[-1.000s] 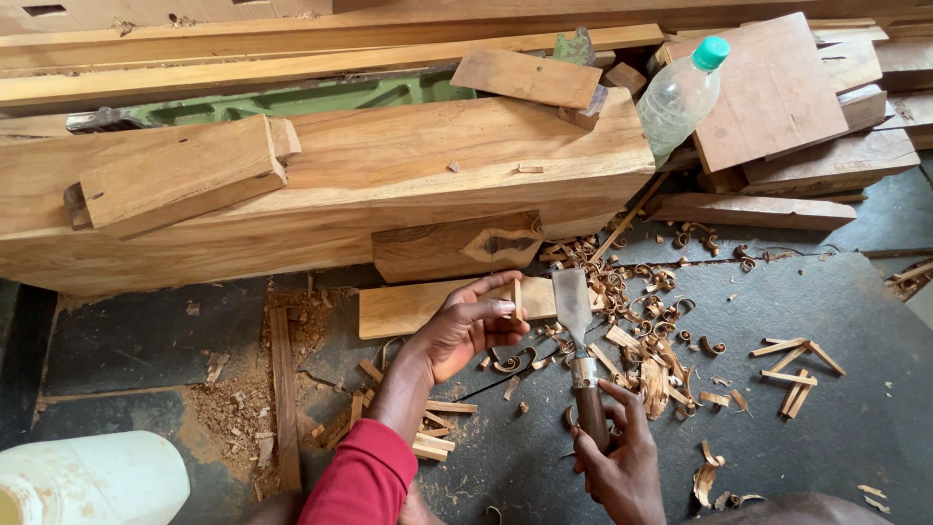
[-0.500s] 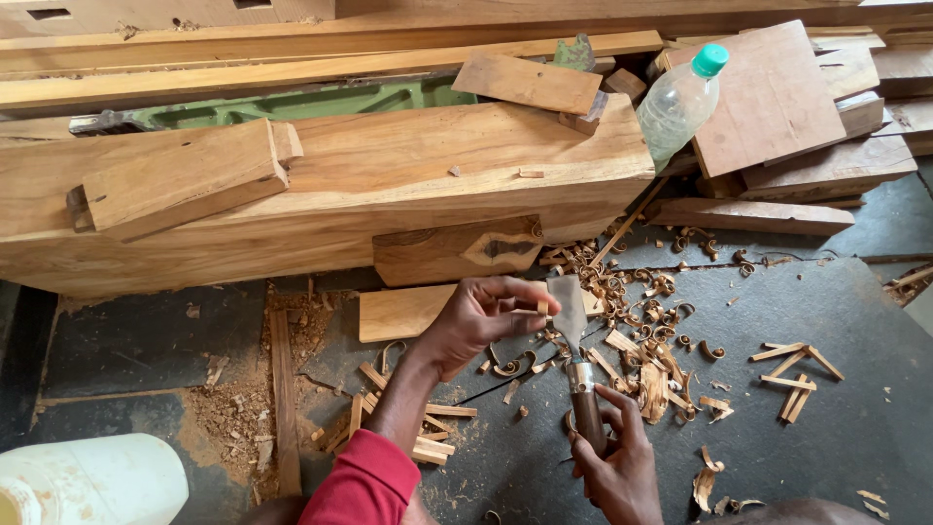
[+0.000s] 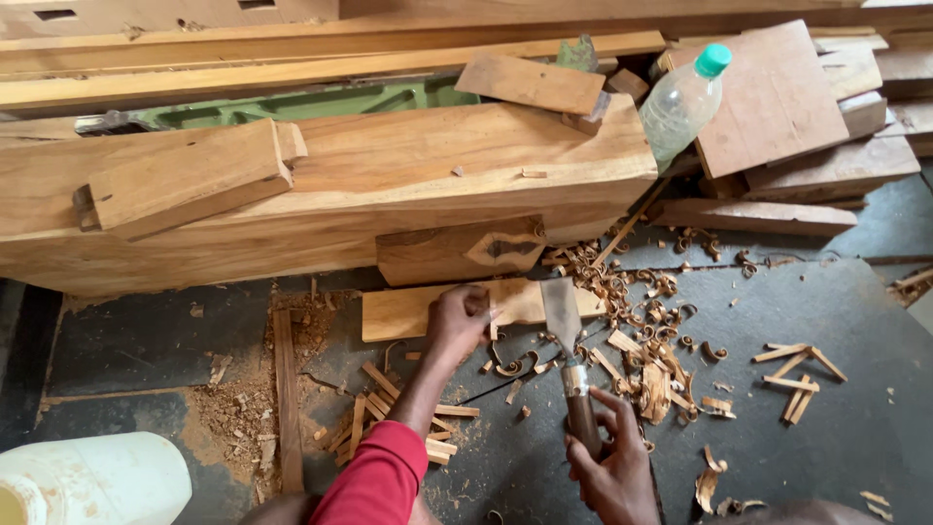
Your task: The person carves a small piece of wood using a chisel and a wooden mallet. They hold the wood with one hand and strike the chisel with the mallet to shape the piece, occasionally adjusting the wood's position.
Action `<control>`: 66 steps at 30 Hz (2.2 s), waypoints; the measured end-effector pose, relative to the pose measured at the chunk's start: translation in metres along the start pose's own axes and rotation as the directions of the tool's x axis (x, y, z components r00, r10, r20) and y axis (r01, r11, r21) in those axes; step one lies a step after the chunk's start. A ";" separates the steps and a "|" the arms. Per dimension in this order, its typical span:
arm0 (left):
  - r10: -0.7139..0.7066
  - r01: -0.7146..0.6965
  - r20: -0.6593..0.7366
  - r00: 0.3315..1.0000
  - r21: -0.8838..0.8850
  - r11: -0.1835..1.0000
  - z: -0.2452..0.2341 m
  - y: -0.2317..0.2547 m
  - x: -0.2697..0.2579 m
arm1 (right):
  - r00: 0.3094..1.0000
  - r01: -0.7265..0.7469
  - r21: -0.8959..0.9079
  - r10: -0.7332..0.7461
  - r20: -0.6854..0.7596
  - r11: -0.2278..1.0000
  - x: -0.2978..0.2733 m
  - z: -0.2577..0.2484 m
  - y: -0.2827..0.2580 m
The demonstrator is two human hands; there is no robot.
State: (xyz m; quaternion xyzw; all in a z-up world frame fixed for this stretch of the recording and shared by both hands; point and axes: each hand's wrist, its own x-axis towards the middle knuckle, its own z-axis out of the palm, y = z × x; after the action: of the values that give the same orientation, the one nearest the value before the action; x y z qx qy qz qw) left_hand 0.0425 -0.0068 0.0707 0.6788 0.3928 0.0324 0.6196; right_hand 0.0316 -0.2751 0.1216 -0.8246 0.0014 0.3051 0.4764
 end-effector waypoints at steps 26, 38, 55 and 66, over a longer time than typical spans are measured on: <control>0.268 -0.256 -0.283 0.921 0.080 0.963 0.007 -0.025 0.017 | 0.999 0.011 0.018 -0.010 -0.033 1.000 0.000 0.026 0.076; 0.243 -0.250 -0.253 0.936 0.003 0.968 0.007 -0.023 0.021 | 0.990 0.138 -0.243 -0.129 0.055 0.960 0.009 0.023 0.087; 0.536 -0.484 -0.199 0.820 0.257 0.836 0.005 -0.029 0.018 | 0.959 0.267 -0.268 -0.226 0.174 0.926 0.006 0.030 0.080; 0.597 -0.374 -0.276 0.753 0.567 0.734 -0.009 -0.033 0.006 | 0.829 0.558 -0.215 -0.530 0.179 0.801 0.007 0.027 0.086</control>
State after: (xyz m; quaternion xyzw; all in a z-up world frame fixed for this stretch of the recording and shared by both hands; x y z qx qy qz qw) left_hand 0.0256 0.0015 0.0413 0.8641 0.3203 0.2526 0.2948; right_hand -0.0017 -0.2995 0.0411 -0.8269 -0.3013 0.1978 0.4316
